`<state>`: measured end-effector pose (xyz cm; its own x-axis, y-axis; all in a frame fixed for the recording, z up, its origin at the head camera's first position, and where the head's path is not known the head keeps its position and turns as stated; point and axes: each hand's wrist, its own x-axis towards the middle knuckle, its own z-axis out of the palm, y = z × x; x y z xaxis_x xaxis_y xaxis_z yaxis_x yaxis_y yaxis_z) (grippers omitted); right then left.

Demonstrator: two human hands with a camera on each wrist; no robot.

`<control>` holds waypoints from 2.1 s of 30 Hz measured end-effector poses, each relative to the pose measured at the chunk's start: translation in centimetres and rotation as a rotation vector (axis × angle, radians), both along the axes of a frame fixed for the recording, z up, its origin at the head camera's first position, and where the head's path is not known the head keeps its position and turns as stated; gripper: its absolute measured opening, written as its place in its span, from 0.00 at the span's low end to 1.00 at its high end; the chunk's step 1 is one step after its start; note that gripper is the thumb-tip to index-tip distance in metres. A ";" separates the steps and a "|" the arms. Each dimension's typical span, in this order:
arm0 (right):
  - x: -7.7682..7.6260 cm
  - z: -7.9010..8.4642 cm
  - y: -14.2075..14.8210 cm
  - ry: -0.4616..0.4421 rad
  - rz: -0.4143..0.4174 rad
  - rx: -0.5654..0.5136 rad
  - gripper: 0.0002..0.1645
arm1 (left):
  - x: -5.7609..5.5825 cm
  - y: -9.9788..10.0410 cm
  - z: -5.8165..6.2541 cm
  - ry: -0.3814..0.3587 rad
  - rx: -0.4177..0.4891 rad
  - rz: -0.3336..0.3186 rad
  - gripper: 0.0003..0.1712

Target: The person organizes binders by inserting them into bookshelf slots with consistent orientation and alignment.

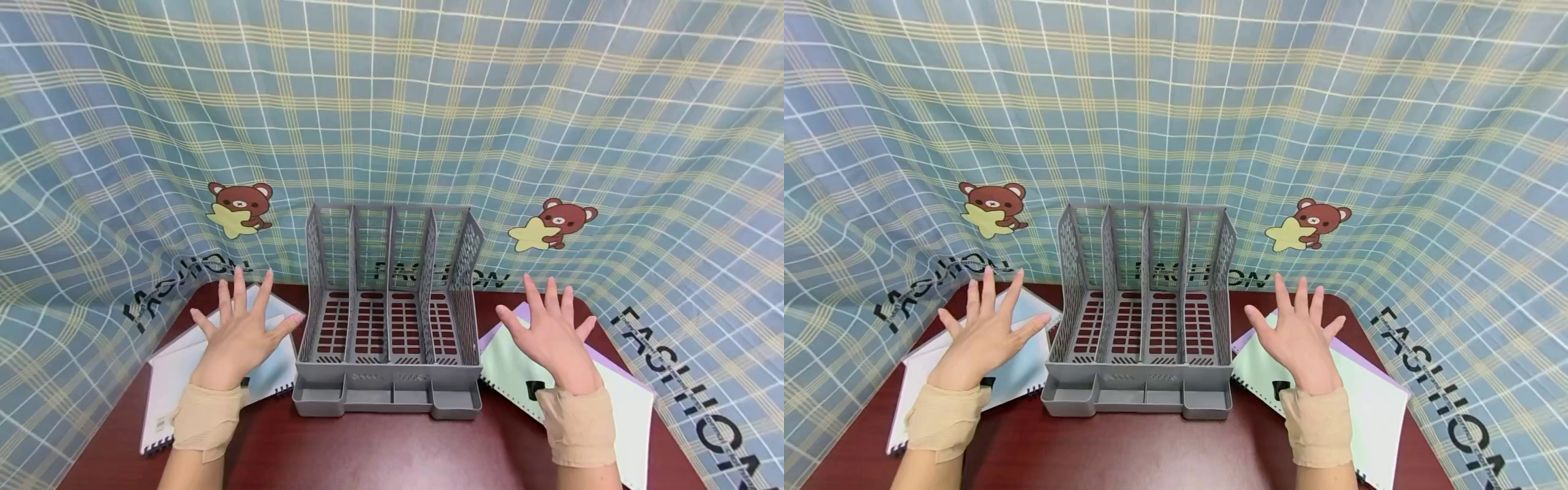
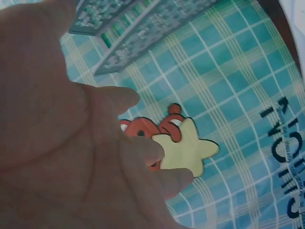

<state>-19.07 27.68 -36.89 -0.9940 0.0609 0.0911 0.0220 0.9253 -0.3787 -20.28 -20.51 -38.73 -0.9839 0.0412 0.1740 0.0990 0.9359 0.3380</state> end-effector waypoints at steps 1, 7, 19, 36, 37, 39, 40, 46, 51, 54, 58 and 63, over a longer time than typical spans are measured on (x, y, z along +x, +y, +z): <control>0.1 0.1 0.1 0.006 -0.003 0.002 0.57 | -0.1 0.7 0.0 0.023 -0.002 -0.010 0.58; 0.4 0.5 1.0 0.017 -0.014 0.020 0.57 | -0.3 7.3 0.8 0.174 -0.018 -0.138 0.55; 2.2 -0.8 4.3 -0.022 -0.037 0.047 0.51 | 3.6 23.9 0.1 0.322 -0.040 -0.611 0.53; 4.5 -7.0 6.4 -0.354 0.051 0.164 0.65 | 6.5 38.4 -6.6 0.119 -0.283 -0.716 0.41; 4.4 -7.3 6.3 -0.358 0.056 0.165 0.66 | 6.2 38.6 -6.8 0.098 -0.284 -0.708 0.41; 4.2 -8.0 6.0 -0.363 0.075 0.163 0.66 | 5.9 39.0 -7.3 0.062 -0.290 -0.692 0.43; 4.1 -8.3 6.0 -0.363 0.090 0.161 0.65 | 5.8 39.1 -7.5 0.039 -0.296 -0.685 0.44; 3.7 -9.6 5.6 -0.370 0.134 0.134 0.69 | 4.9 39.8 -8.9 -0.047 -0.314 -0.630 0.46; 3.6 -9.3 5.5 -0.378 0.138 0.113 0.69 | 4.1 40.5 -10.1 -0.074 -0.338 -0.599 0.45; 3.6 -9.2 5.4 -0.365 0.154 0.101 0.62 | 3.9 40.7 -10.7 -0.091 -0.357 -0.591 0.44; 3.6 -9.1 5.3 -0.313 0.191 0.106 0.50 | 3.6 40.8 -10.9 -0.088 -0.374 -0.596 0.40; 3.6 -9.1 4.5 -0.260 0.192 0.170 0.27 | 3.2 40.7 -11.0 -0.035 -0.402 -0.619 0.34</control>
